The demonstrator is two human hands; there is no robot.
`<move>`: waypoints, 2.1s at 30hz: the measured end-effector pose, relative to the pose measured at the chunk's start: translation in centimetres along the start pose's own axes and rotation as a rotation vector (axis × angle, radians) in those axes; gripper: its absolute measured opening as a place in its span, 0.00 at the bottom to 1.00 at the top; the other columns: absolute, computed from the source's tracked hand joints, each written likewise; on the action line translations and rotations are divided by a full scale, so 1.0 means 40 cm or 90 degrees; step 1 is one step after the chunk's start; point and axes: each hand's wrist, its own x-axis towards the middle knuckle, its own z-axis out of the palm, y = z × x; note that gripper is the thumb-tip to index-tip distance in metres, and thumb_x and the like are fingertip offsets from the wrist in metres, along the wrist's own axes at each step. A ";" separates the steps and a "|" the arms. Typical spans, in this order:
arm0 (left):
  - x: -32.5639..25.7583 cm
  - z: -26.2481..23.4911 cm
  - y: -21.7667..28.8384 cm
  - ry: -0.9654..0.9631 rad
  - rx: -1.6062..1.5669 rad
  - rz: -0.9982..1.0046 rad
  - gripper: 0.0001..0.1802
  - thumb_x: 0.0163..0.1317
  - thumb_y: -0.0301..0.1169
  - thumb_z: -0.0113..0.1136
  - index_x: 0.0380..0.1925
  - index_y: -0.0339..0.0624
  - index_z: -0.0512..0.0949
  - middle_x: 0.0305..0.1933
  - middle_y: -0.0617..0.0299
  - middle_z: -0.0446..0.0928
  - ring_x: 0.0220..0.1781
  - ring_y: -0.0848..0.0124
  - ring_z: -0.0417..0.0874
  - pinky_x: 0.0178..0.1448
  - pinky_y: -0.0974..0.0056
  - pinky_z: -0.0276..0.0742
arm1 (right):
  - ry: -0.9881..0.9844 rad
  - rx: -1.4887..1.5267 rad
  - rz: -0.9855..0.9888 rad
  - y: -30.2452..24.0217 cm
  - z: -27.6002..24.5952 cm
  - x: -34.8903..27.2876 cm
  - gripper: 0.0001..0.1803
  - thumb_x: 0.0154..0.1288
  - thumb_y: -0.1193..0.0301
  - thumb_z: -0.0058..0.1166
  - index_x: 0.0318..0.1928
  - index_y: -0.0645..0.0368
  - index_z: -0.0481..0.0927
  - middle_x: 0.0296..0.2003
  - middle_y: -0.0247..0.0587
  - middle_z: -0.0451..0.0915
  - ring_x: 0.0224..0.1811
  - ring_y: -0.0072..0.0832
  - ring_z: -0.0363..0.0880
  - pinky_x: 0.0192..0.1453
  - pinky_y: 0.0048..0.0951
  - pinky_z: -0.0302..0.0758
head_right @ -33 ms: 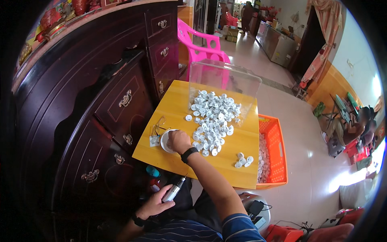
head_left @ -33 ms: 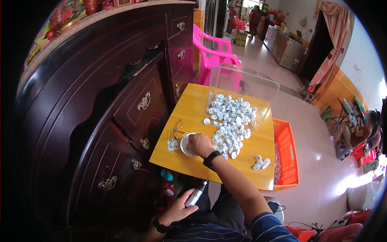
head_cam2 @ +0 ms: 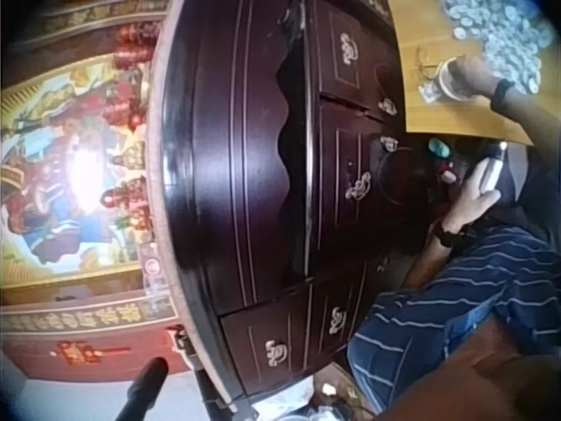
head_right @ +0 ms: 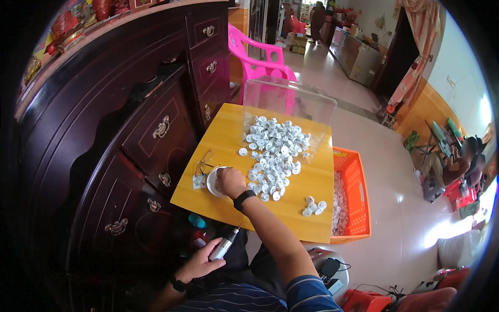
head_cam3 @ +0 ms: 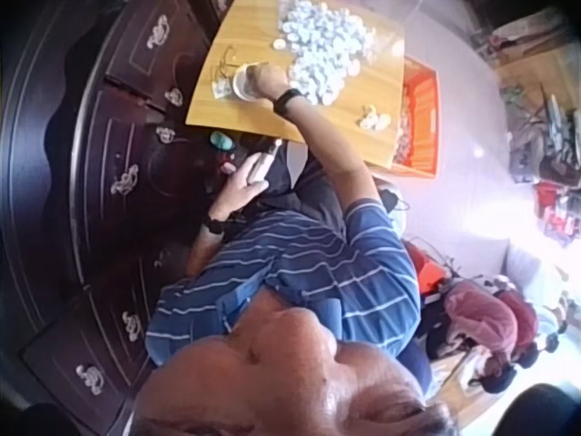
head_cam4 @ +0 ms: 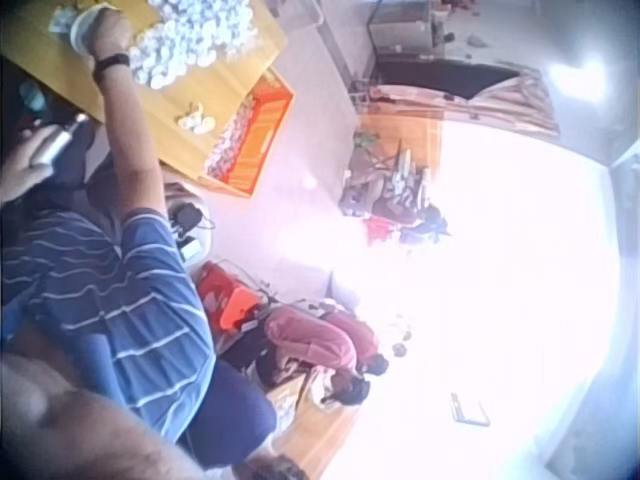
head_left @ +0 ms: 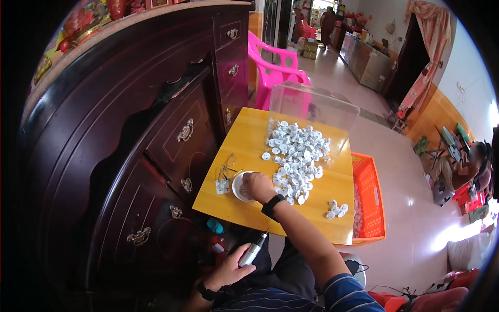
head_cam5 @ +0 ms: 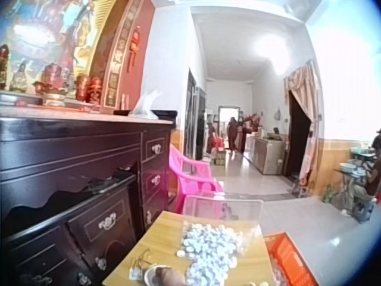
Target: Assembling small white plastic components by inserting parts and securing them with an electric screwdriver.
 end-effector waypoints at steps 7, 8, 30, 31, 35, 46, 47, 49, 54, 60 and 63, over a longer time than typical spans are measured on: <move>-0.001 0.002 -0.004 -0.011 -0.021 -0.003 0.39 0.65 0.29 0.69 0.73 0.38 0.62 0.54 0.58 0.77 0.52 0.71 0.80 0.58 0.64 0.77 | 0.122 0.496 0.039 0.062 -0.028 -0.084 0.08 0.64 0.69 0.64 0.41 0.59 0.86 0.34 0.40 0.88 0.35 0.33 0.88 0.41 0.34 0.83; -0.003 0.004 -0.005 -0.011 -0.020 -0.003 0.39 0.65 0.29 0.69 0.73 0.38 0.62 0.54 0.58 0.77 0.52 0.71 0.80 0.58 0.64 0.77 | 0.106 0.635 0.082 0.072 -0.034 -0.105 0.07 0.66 0.71 0.64 0.42 0.60 0.86 0.34 0.36 0.88 0.34 0.27 0.87 0.40 0.30 0.82; 0.028 0.062 0.078 -0.039 -0.137 0.034 0.40 0.65 0.27 0.67 0.75 0.38 0.60 0.56 0.61 0.74 0.52 0.74 0.80 0.59 0.65 0.78 | -0.017 1.297 0.221 0.136 -0.033 -0.494 0.04 0.74 0.76 0.58 0.46 0.59 0.82 0.40 0.34 0.82 0.36 0.21 0.80 0.43 0.22 0.77; 0.027 0.064 0.077 -0.032 -0.124 0.040 0.40 0.65 0.27 0.67 0.75 0.38 0.60 0.56 0.61 0.74 0.51 0.74 0.81 0.59 0.65 0.79 | -0.016 1.289 0.237 0.134 -0.033 -0.495 0.04 0.74 0.76 0.59 0.46 0.59 0.82 0.39 0.34 0.82 0.36 0.22 0.80 0.43 0.22 0.77; 0.029 0.076 0.089 -0.037 -0.123 0.032 0.40 0.65 0.26 0.67 0.75 0.37 0.61 0.55 0.61 0.75 0.51 0.75 0.81 0.59 0.66 0.79 | -0.002 1.262 0.260 0.144 -0.019 -0.502 0.04 0.73 0.75 0.59 0.46 0.59 0.81 0.39 0.35 0.81 0.36 0.22 0.79 0.42 0.23 0.77; 0.062 0.096 0.102 -0.057 -0.106 0.000 0.39 0.65 0.28 0.67 0.74 0.37 0.61 0.54 0.60 0.75 0.50 0.74 0.81 0.58 0.66 0.79 | 0.070 1.313 0.247 0.160 -0.031 -0.512 0.03 0.72 0.79 0.57 0.43 0.60 0.80 0.36 0.35 0.81 0.35 0.23 0.79 0.42 0.24 0.77; 0.067 0.097 0.102 -0.060 -0.104 -0.001 0.39 0.65 0.28 0.67 0.74 0.37 0.61 0.54 0.60 0.75 0.50 0.74 0.81 0.58 0.66 0.79 | 0.077 1.316 0.254 0.162 -0.031 -0.512 0.03 0.72 0.79 0.58 0.43 0.60 0.80 0.36 0.36 0.81 0.35 0.24 0.79 0.42 0.24 0.77; 0.075 0.101 0.103 -0.059 -0.107 0.002 0.39 0.65 0.27 0.67 0.74 0.37 0.61 0.53 0.60 0.75 0.49 0.74 0.81 0.57 0.66 0.79 | 0.081 1.325 0.256 0.166 -0.032 -0.513 0.03 0.71 0.79 0.58 0.43 0.60 0.81 0.36 0.36 0.81 0.35 0.24 0.80 0.42 0.24 0.77; 0.091 0.102 0.105 -0.064 -0.107 0.009 0.39 0.65 0.27 0.66 0.74 0.37 0.61 0.51 0.59 0.77 0.47 0.74 0.82 0.54 0.67 0.80 | 0.081 1.342 0.247 0.177 -0.022 -0.508 0.04 0.71 0.79 0.58 0.44 0.61 0.81 0.37 0.36 0.82 0.36 0.25 0.81 0.43 0.25 0.78; 0.096 0.079 0.118 -0.130 -0.339 -0.144 0.39 0.66 0.26 0.64 0.75 0.38 0.59 0.46 0.57 0.78 0.38 0.74 0.81 0.43 0.69 0.81 | 0.084 1.350 0.217 0.177 -0.012 -0.513 0.04 0.72 0.78 0.60 0.45 0.59 0.81 0.38 0.34 0.83 0.38 0.22 0.82 0.45 0.23 0.80; 0.093 0.077 0.113 -0.137 -0.392 -0.153 0.39 0.66 0.26 0.63 0.76 0.38 0.58 0.45 0.57 0.77 0.36 0.75 0.80 0.41 0.69 0.80 | 0.073 1.347 0.227 0.169 -0.011 -0.510 0.05 0.73 0.76 0.60 0.46 0.58 0.81 0.39 0.33 0.83 0.39 0.22 0.82 0.46 0.24 0.81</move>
